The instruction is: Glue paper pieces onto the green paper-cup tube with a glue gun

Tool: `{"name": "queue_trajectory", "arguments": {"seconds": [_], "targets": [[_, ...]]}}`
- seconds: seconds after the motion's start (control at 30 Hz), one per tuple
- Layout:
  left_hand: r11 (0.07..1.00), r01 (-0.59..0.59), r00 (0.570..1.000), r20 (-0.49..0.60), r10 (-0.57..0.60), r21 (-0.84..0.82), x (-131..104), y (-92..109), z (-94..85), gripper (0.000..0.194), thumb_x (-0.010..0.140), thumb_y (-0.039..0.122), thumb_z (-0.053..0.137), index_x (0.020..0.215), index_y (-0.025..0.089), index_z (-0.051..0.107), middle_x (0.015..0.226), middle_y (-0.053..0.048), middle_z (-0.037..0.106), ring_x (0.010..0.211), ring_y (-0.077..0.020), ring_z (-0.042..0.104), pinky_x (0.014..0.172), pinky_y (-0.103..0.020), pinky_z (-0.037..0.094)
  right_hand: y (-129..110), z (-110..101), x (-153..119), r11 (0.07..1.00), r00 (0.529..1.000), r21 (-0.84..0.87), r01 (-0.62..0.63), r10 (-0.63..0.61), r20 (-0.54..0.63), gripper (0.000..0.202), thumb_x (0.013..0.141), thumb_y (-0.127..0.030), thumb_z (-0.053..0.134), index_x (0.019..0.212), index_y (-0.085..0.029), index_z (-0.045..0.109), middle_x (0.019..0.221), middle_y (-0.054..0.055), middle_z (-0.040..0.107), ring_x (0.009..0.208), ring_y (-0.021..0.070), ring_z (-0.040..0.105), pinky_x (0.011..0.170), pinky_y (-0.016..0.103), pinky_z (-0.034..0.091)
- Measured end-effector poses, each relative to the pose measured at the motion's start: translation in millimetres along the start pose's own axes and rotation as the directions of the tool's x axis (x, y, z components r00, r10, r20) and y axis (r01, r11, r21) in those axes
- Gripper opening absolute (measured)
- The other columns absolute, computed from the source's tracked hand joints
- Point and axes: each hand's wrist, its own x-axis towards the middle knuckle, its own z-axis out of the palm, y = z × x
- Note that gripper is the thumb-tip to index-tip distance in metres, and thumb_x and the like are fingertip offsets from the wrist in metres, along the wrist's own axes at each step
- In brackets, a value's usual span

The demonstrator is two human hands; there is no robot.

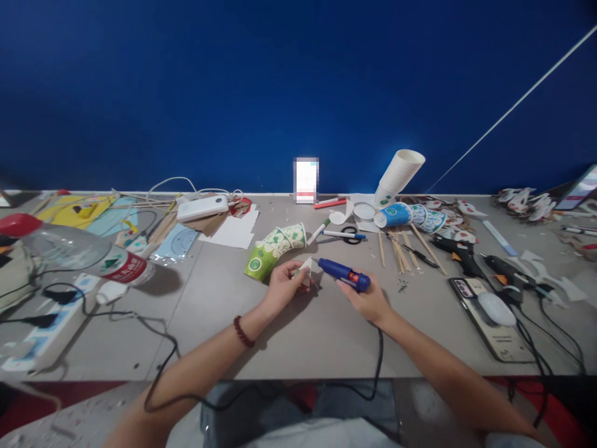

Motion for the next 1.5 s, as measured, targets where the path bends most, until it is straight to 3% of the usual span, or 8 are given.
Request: {"name": "queue_trajectory", "arguments": {"seconds": [1.2, 1.33, 1.43, 1.5], "targets": [[1.0, -0.021, 1.0, 0.002, 0.021, 0.008, -2.1, 1.4, 1.0, 0.044, 0.068, 0.053, 0.076, 0.083, 0.013, 0.067, 0.062, -0.004, 0.067, 0.051, -0.011, 0.059, 0.051, -0.023, 0.05, 4.0, 0.0, -2.4, 1.0, 1.0, 0.011, 0.002, -0.003, 0.022, 0.025, 0.078, -0.04, 0.062, 0.065, -0.02, 0.056, 0.056, -0.001, 0.052, 0.053, 0.0145, 0.049, 0.054, 0.026, 0.043], [0.999, -0.041, 0.999, 0.003, 0.041, 0.016, -1.8, 0.8, 0.9, 0.041, 0.07, 0.052, 0.074, 0.082, 0.014, 0.066, 0.063, -0.003, 0.067, 0.051, -0.01, 0.059, 0.051, -0.022, 0.05, 10.2, 3.3, -3.4, 0.977, 0.986, 0.132, -0.167, 0.165, 0.027, 0.031, 0.076, -0.048, 0.065, 0.064, -0.02, 0.058, 0.051, -0.002, 0.051, 0.047, 0.0135, 0.049, 0.048, 0.026, 0.043], [0.998, -0.055, 0.998, -0.003, 0.055, 0.008, -1.7, 0.8, 0.9, 0.041, 0.069, 0.054, 0.074, 0.079, 0.015, 0.064, 0.064, -0.002, 0.066, 0.054, -0.0104, 0.06, 0.051, -0.022, 0.05, 11.1, 2.0, 0.4, 0.889, 0.939, 0.305, -0.343, 0.337, 0.074, 0.038, 0.073, -0.056, 0.064, 0.066, -0.018, 0.06, 0.047, -0.003, 0.049, 0.042, 0.0122, 0.048, 0.042, 0.025, 0.041], [0.998, -0.057, 0.998, -0.02, 0.057, -0.01, -1.4, 0.7, 0.8, 0.042, 0.068, 0.054, 0.075, 0.078, 0.016, 0.063, 0.064, -0.001, 0.065, 0.054, -0.0104, 0.059, 0.051, -0.022, 0.051, 9.1, -3.0, 5.3, 0.836, 0.928, 0.409, -0.366, 0.361, 0.093, 0.04, 0.073, -0.058, 0.063, 0.069, -0.017, 0.062, 0.044, -0.005, 0.046, 0.04, 0.0112, 0.046, 0.041, 0.024, 0.04]]}}
